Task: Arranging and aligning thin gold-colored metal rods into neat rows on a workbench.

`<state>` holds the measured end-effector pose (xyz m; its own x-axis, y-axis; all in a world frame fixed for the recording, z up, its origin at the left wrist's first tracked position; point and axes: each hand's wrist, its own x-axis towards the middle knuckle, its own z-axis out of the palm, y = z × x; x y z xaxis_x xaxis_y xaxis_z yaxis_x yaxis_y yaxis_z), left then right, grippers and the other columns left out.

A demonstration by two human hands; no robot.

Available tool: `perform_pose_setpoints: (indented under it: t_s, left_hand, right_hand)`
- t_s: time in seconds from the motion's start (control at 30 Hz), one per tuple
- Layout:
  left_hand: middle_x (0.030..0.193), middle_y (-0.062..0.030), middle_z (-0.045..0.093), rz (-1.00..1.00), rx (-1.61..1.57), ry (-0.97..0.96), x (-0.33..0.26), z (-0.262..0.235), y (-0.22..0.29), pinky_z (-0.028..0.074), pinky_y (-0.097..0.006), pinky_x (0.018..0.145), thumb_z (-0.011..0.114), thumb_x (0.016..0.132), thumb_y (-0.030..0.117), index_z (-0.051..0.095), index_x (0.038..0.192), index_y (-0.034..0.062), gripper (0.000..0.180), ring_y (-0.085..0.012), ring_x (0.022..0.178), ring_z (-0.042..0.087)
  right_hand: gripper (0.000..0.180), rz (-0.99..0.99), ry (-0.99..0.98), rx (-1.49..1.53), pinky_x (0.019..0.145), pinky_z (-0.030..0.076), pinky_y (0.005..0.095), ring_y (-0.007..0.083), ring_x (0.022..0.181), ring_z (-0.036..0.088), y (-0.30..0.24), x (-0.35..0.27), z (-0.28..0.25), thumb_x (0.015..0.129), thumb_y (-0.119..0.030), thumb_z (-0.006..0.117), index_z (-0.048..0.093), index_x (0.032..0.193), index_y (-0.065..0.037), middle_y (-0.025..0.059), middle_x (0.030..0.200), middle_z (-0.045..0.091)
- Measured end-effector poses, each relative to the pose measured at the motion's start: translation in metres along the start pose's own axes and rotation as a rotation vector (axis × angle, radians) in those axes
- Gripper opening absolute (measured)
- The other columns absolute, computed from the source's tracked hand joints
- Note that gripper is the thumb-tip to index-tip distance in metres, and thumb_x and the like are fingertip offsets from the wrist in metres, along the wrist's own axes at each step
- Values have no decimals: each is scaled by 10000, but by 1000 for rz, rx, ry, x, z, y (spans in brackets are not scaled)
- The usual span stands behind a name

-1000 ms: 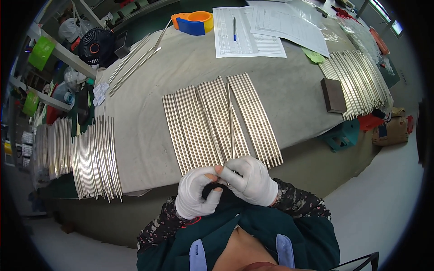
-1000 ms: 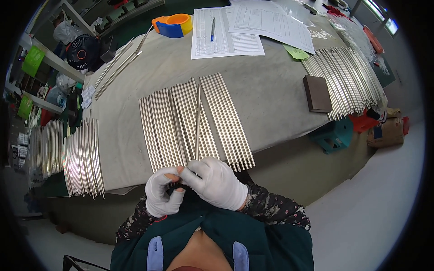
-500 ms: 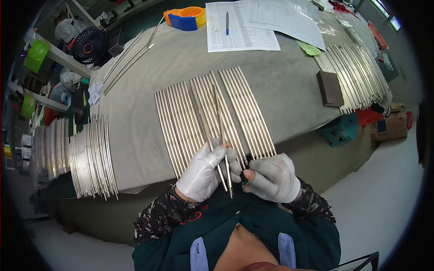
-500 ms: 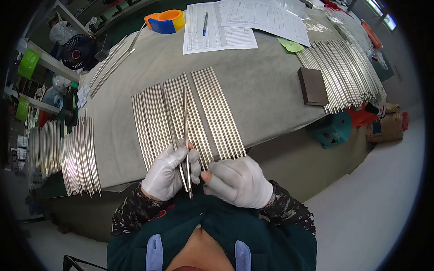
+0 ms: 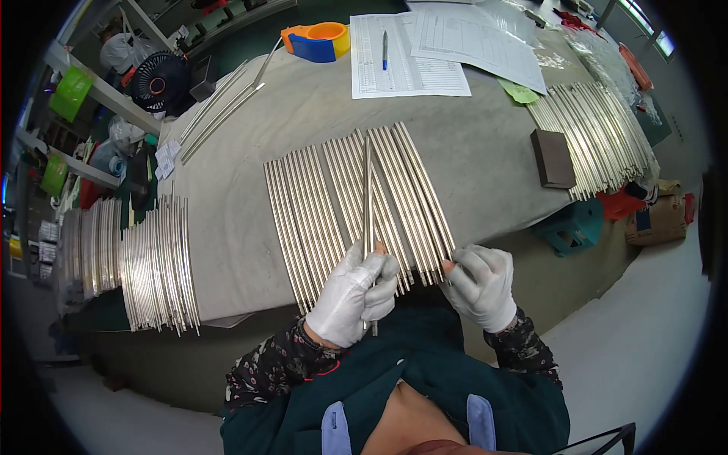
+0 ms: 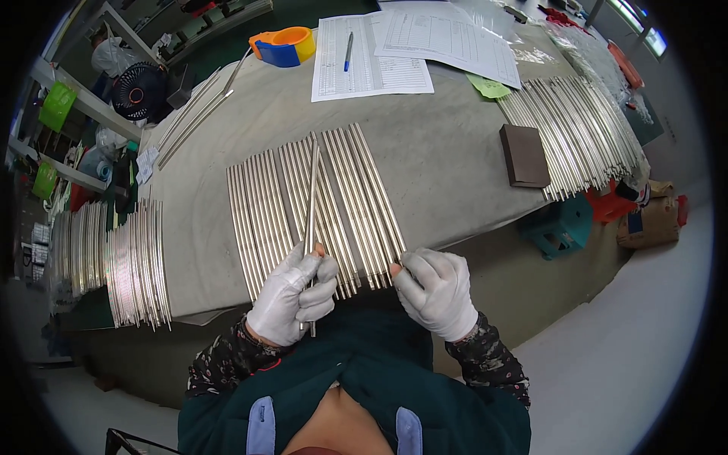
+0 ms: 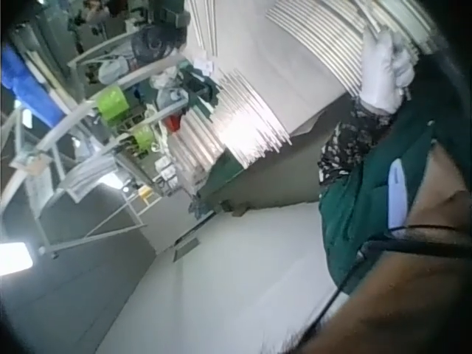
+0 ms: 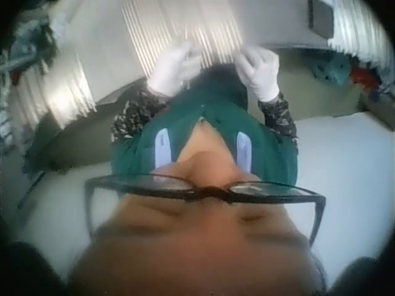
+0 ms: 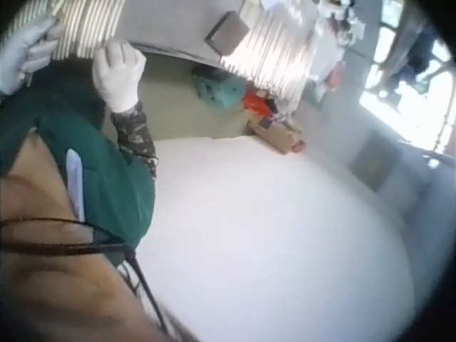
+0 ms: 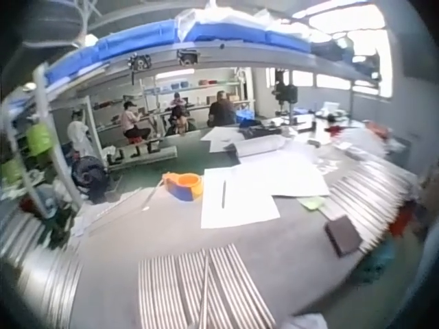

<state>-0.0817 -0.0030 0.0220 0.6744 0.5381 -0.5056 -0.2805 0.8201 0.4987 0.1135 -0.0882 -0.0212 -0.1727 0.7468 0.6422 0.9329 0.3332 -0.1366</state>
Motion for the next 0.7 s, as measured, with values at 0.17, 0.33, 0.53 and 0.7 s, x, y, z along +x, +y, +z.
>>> perform_pose_setpoints:
  t_s: [0.17,0.33,0.53,0.7]
  left_hand:
    - [947,-83,545,12,64,-74,11,-4,-5,332,-183,383,428,973,176,375,1059,85,136,-64,519,449]
    - [1058,-195,552,75,91,42,13,11,-11,531,-337,800,387,979,149,376,1106,28,176,-254,938,601]
    - [851,-42,540,92,120,-8,3,-6,-3,446,-231,759,467,960,184,369,1212,12,320,-126,756,544]
    - [779,-1,443,73,94,18,-30,-15,31,306,-199,421,457,950,144,358,1186,58,270,-61,493,356]
  right_hand:
    - [209,17,82,112,533,441,313,183,716,594,-11,9,-8,661,-45,682,588,845,-74,40,835,581]
    - [168,-213,45,270,530,464,291,181,649,583,-38,38,-3,672,-95,670,606,825,-72,38,720,559]
    - [180,-367,-67,396,618,478,276,174,721,569,-48,44,6,720,-111,657,610,882,-49,40,719,555]
    - [356,-214,203,254,648,465,340,229,764,570,-44,37,-2,772,-25,607,541,1116,-86,96,935,565]
